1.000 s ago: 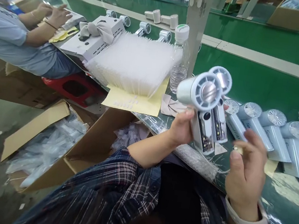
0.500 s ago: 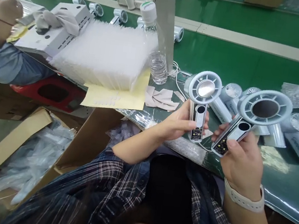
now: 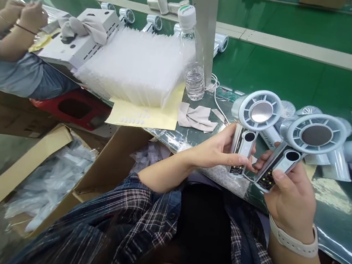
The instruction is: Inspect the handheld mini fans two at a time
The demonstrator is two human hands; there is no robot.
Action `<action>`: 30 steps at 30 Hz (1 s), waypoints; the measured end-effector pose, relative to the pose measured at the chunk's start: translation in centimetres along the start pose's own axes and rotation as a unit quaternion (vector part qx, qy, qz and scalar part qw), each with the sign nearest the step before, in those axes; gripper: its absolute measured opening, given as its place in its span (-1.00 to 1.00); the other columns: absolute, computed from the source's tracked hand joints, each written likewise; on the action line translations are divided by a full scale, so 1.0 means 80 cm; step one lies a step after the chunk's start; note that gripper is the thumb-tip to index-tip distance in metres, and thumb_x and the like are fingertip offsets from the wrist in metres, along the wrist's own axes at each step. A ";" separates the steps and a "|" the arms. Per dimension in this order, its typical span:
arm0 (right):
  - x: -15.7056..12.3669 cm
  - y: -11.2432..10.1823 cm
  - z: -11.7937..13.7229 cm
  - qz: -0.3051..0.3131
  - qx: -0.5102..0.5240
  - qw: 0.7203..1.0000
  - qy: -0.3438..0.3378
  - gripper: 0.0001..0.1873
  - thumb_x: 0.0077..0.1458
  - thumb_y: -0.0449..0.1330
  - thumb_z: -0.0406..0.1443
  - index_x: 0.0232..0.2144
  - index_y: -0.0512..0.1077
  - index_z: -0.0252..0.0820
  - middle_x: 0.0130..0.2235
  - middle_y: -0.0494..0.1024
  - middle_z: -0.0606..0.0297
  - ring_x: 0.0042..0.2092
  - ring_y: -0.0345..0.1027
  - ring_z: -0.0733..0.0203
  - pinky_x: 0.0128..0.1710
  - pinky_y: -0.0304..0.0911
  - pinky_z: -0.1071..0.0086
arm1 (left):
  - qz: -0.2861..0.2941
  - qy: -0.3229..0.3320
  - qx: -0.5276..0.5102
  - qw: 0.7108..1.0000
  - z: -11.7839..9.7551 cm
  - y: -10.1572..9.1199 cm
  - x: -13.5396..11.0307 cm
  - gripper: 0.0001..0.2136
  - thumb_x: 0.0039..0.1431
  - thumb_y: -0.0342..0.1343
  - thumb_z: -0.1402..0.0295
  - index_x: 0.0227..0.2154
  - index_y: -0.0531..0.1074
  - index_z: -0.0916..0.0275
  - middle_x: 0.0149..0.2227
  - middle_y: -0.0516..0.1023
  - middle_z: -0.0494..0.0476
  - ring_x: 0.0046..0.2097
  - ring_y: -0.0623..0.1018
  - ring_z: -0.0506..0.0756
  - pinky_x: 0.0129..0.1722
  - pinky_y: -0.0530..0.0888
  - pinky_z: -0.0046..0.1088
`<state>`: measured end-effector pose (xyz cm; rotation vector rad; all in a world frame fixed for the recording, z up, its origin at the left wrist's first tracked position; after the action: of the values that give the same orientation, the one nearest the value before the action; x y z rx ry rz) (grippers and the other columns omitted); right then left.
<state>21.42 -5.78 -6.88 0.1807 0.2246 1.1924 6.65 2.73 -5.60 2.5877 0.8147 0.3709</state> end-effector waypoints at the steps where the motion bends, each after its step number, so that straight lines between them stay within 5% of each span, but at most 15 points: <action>1: 0.001 0.000 -0.003 0.000 -0.001 1.000 0.002 -0.63 0.08 0.50 -0.04 -0.12 0.58 -0.01 -0.16 0.61 0.22 -0.22 0.50 0.04 -0.24 0.52 0.14 | -0.001 -0.003 0.001 1.000 0.000 0.000 -0.001 -0.45 0.16 0.47 0.16 0.00 0.22 0.13 -0.05 0.48 0.06 -0.20 0.68 0.08 -0.11 0.62 -0.22; 11: -0.005 0.009 0.008 0.031 0.010 0.999 0.005 -0.62 0.08 0.52 -0.07 -0.10 0.58 -0.01 -0.16 0.59 0.24 -0.23 0.47 0.06 -0.27 0.49 0.16 | 0.024 -0.031 0.015 0.999 -0.010 0.012 -0.001 -0.36 0.00 0.54 0.08 -0.07 0.23 0.15 -0.20 0.53 0.06 -0.26 0.62 0.10 -0.23 0.58 -0.28; 21: 0.002 -0.006 -0.008 -0.061 0.014 0.997 0.035 -0.65 0.02 0.45 -0.15 -0.13 0.58 -0.09 -0.27 0.55 0.25 -0.34 0.39 0.15 -0.40 0.36 0.27 | -0.098 -0.034 -0.018 0.994 0.041 -0.029 0.013 -0.47 0.11 0.36 0.00 -0.09 0.21 0.14 -0.35 0.48 -0.07 -0.42 0.54 0.03 -0.39 0.51 -0.37; 25: 0.002 0.000 -0.005 -0.024 0.000 0.999 0.040 -0.66 0.02 0.46 -0.10 -0.16 0.57 -0.05 -0.25 0.55 0.22 -0.32 0.38 0.11 -0.40 0.33 0.24 | -0.051 -0.005 0.025 0.998 0.022 -0.018 0.009 -0.45 0.11 0.38 -0.03 -0.11 0.20 0.13 -0.31 0.50 -0.04 -0.41 0.55 0.04 -0.36 0.53 -0.32; 30: 0.007 -0.002 -0.006 -0.039 -0.013 0.999 0.022 -0.72 0.06 0.45 -0.11 -0.20 0.58 -0.03 -0.23 0.57 0.20 -0.32 0.38 0.09 -0.32 0.36 0.16 | -0.062 0.025 0.055 0.996 0.001 -0.018 0.008 -0.47 0.17 0.38 -0.07 -0.12 0.21 0.12 -0.30 0.50 -0.03 -0.37 0.57 0.06 -0.28 0.53 -0.29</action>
<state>21.66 -5.33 -7.41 0.1216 0.2522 1.1212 6.50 4.11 -6.25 2.6196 1.0351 0.3638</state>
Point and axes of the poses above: each hand's wrist, its own x-axis towards the middle knuckle, its own y-axis out of the palm, z = x × y, the point moved 7 cm from there along x, towards the middle knuckle
